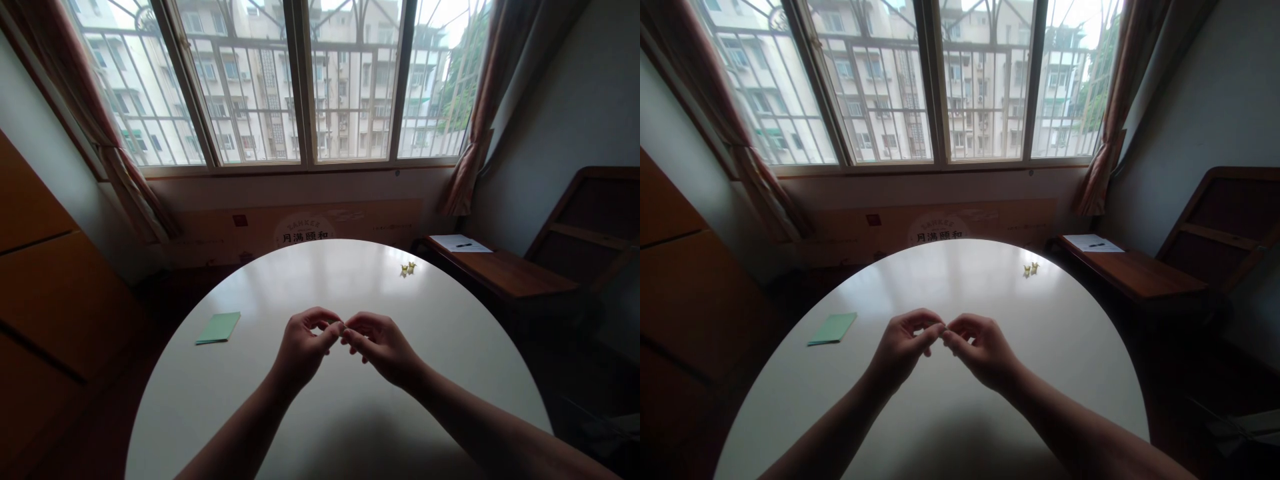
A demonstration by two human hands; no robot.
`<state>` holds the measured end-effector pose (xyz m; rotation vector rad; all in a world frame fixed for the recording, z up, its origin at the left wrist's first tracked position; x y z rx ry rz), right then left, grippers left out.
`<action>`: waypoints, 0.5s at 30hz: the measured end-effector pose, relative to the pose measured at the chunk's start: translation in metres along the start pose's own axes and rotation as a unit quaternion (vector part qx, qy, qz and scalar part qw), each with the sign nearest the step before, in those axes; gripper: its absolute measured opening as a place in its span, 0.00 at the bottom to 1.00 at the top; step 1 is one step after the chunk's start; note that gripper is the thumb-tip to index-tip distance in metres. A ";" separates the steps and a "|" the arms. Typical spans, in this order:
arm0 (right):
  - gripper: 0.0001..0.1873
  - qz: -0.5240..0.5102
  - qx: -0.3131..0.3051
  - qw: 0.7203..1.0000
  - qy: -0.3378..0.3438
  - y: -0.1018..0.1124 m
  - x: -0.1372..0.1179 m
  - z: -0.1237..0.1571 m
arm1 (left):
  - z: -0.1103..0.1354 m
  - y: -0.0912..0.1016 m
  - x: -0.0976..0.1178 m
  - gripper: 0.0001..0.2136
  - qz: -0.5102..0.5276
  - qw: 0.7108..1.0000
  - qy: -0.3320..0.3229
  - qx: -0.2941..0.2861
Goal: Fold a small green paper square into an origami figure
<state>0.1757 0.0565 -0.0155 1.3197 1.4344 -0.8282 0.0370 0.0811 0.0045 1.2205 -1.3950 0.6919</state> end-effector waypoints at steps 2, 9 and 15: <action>0.14 -0.005 0.000 1.000 0.005 0.000 -0.001 0.000 | 0.000 -0.002 0.000 0.08 0.007 1.000 0.007 -0.008; 0.17 -0.104 0.009 0.993 -0.054 0.003 0.009 -0.001 | 0.000 0.003 -0.004 0.17 0.104 0.993 0.046 0.039; 0.18 -0.149 0.067 0.983 -0.079 0.010 0.014 -0.001 | 0.000 0.002 -0.004 0.16 0.029 0.999 0.021 0.034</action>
Point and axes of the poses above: each hand's wrist, its own z-axis away from the middle knuckle, its own y-axis out of the back of the hand, x = y × z, the point moved 7 cm from there along -z, towards the middle knuckle, and after that the axes turned 3 degrees about -x, right-handed, at the moved point
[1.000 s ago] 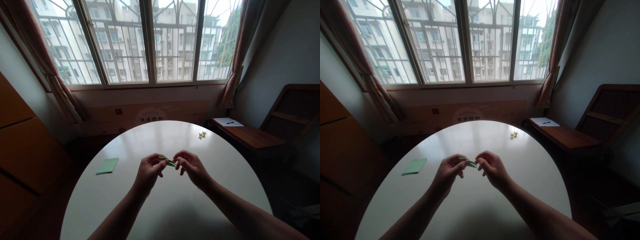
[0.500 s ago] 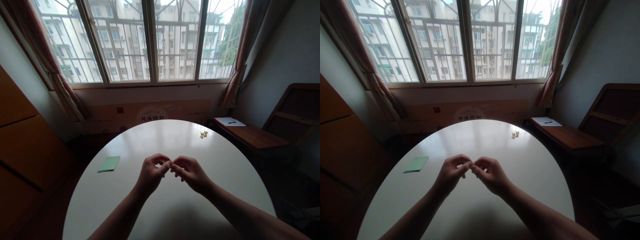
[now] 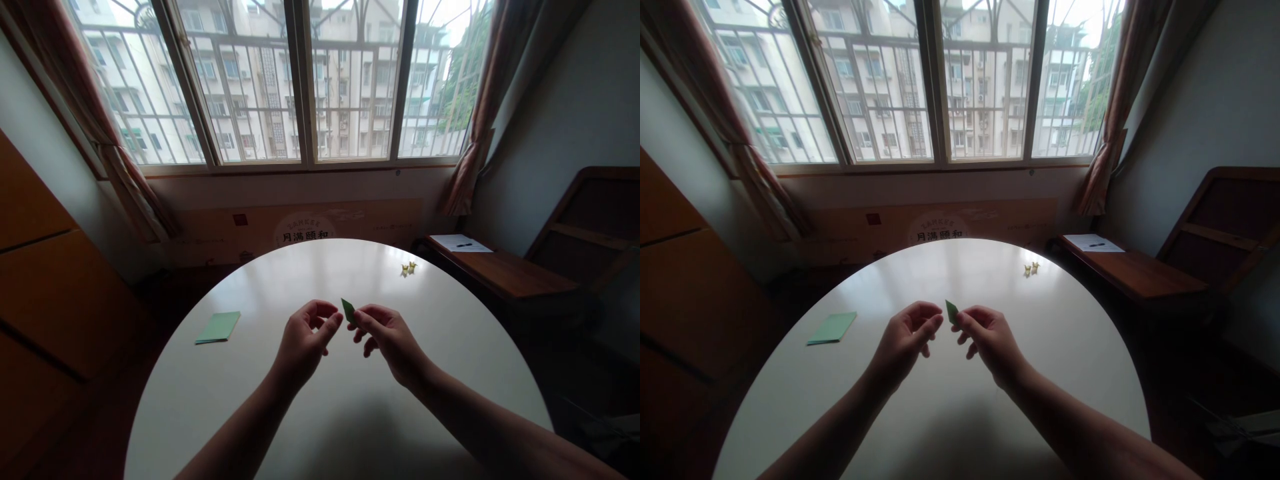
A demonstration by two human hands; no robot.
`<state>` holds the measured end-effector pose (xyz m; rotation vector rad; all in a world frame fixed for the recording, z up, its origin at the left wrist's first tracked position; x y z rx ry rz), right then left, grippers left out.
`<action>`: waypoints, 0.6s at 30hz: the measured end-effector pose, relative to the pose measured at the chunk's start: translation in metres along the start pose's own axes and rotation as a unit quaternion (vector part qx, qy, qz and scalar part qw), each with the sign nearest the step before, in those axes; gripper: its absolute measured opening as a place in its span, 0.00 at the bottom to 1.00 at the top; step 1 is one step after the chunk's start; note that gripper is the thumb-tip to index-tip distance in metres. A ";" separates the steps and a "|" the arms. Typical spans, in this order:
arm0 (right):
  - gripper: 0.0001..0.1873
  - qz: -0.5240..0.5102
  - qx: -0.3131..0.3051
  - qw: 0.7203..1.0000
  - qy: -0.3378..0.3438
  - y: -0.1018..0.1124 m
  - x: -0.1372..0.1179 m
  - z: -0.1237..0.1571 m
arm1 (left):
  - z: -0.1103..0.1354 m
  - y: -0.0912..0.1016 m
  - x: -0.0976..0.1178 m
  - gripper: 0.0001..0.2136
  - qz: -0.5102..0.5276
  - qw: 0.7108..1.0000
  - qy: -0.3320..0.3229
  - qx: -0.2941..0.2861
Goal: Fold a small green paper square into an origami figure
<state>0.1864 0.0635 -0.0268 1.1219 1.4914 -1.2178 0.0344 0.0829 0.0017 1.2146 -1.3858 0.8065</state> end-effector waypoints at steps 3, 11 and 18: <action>0.17 0.008 -0.018 1.000 0.005 -0.005 0.001 0.001 | 0.001 -0.003 0.000 0.14 -0.029 0.999 -0.018 -0.013; 0.17 0.059 -0.031 0.997 0.028 -0.005 0.003 -0.001 | 0.002 -0.003 0.009 0.08 -0.064 0.997 -0.032 -0.026; 0.14 0.083 -0.054 0.994 0.034 -0.002 0.001 -0.004 | 0.000 -0.002 0.005 0.10 -0.084 0.995 -0.036 -0.029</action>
Point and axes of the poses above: each hand's wrist, its own z-axis away from the middle knuckle, its own y-axis out of the back of the hand, x = y × z, the point moved 7 cm from there along -z, towards the middle knuckle, and after that the axes turned 3 degrees about -x, right-handed, at the moved point
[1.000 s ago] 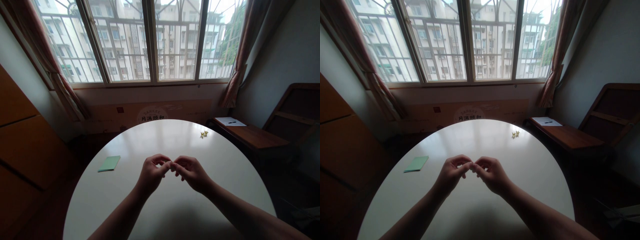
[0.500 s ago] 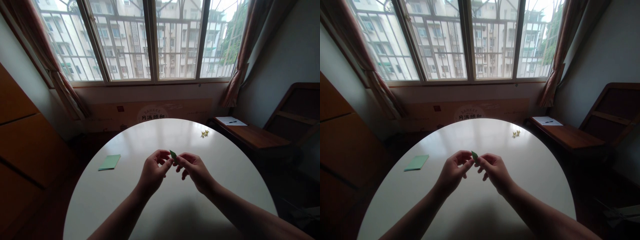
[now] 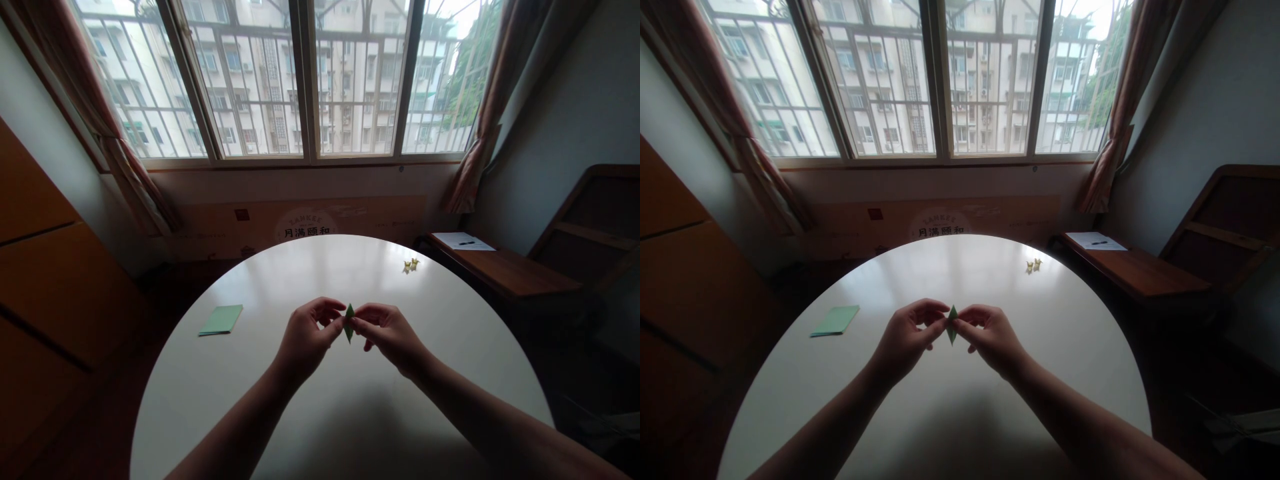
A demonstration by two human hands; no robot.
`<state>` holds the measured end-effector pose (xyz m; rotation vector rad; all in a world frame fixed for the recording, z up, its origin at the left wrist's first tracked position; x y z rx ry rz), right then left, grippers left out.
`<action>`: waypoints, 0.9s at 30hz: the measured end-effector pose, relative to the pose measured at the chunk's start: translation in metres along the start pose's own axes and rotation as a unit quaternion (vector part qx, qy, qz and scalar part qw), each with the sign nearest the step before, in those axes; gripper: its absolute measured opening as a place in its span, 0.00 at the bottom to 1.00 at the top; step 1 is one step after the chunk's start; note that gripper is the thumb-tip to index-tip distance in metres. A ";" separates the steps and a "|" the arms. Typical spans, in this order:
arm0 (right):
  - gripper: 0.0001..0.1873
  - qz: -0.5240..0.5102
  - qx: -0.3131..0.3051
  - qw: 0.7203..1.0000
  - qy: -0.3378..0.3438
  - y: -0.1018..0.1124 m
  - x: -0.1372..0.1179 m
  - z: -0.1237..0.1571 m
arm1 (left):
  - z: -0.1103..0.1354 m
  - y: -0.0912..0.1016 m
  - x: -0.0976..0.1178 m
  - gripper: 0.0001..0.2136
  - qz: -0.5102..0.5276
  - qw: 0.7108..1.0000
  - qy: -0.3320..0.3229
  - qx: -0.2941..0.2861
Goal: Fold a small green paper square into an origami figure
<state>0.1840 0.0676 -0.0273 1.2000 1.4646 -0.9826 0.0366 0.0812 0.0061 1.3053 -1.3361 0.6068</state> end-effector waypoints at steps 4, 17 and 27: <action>0.14 -0.007 -0.013 1.000 -0.002 -0.003 0.000 0.000 | -0.001 0.002 0.001 0.08 0.005 1.000 -0.015 0.008; 0.12 -0.028 -0.005 1.000 0.007 0.000 -0.005 0.002 | -0.001 -0.012 -0.017 0.10 0.185 0.968 0.149 -0.080; 0.09 -0.012 0.007 1.000 0.014 0.001 -0.005 0.004 | -0.002 -0.007 -0.008 0.11 0.145 0.984 0.090 -0.060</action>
Point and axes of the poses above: each hand's wrist, its own z-axis away from the middle knuckle, its own y-axis out of the back of the hand, x = y × z, the point moved 7 cm from there along -z, towards the middle knuckle, and after that the axes turned 3 degrees about -x, right-handed, at the moved point
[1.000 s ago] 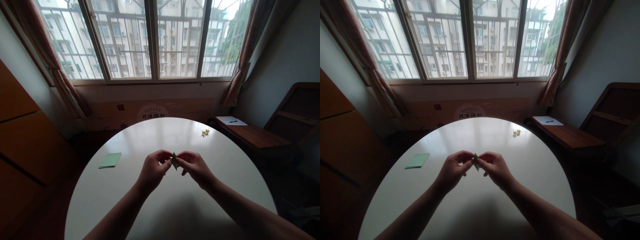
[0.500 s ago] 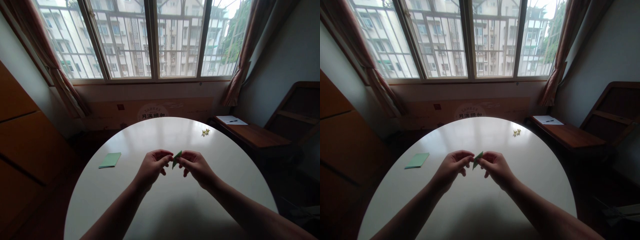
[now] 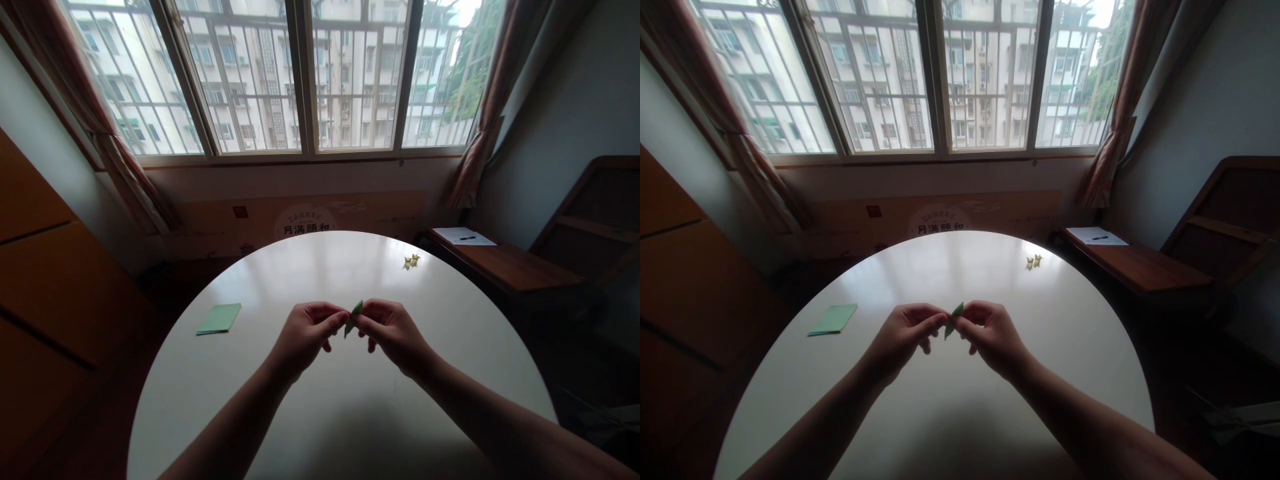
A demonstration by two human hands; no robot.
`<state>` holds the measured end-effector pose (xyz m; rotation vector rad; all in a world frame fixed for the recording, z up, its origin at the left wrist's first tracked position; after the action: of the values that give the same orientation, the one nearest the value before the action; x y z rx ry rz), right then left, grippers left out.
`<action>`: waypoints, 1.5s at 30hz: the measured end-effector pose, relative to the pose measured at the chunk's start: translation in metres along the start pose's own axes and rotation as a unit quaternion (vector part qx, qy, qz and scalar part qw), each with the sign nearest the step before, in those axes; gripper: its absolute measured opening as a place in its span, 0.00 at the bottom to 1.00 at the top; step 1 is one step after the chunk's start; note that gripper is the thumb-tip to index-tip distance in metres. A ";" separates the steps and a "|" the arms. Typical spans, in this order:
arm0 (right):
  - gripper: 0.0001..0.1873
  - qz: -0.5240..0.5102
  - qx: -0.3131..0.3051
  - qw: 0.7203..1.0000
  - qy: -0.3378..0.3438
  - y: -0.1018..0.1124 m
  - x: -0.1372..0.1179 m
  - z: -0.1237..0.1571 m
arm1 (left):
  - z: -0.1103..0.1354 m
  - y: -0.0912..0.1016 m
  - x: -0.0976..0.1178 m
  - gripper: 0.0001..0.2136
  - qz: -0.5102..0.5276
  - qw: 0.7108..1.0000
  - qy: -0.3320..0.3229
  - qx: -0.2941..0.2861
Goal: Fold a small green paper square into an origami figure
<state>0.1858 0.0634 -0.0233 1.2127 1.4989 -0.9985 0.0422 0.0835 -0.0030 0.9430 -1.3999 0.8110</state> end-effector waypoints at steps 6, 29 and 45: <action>0.08 0.009 -0.006 1.000 0.013 -0.003 -0.007 0.003 | -0.001 -0.003 -0.003 0.11 0.022 0.999 0.032 -0.034; 0.15 -0.108 -0.058 0.988 -0.089 -0.008 0.009 0.001 | 0.003 0.004 0.006 0.10 -0.110 0.993 -0.026 0.016; 0.14 -0.092 0.000 0.993 -0.078 0.003 0.007 0.001 | 0.001 -0.004 -0.005 0.12 -0.065 0.996 0.048 -0.027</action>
<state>0.1888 0.0651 -0.0308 0.9855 1.5063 -1.1864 0.0457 0.0813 -0.0085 0.9317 -1.2572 0.7088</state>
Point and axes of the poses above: each hand's wrist, its own z-axis away from the middle knuckle, its own y-axis out of the back of the hand, x = y × z, the point moved 7 cm from there along -z, towards the middle knuckle, and after that the axes turned 3 degrees about -x, right-handed, at the moved point
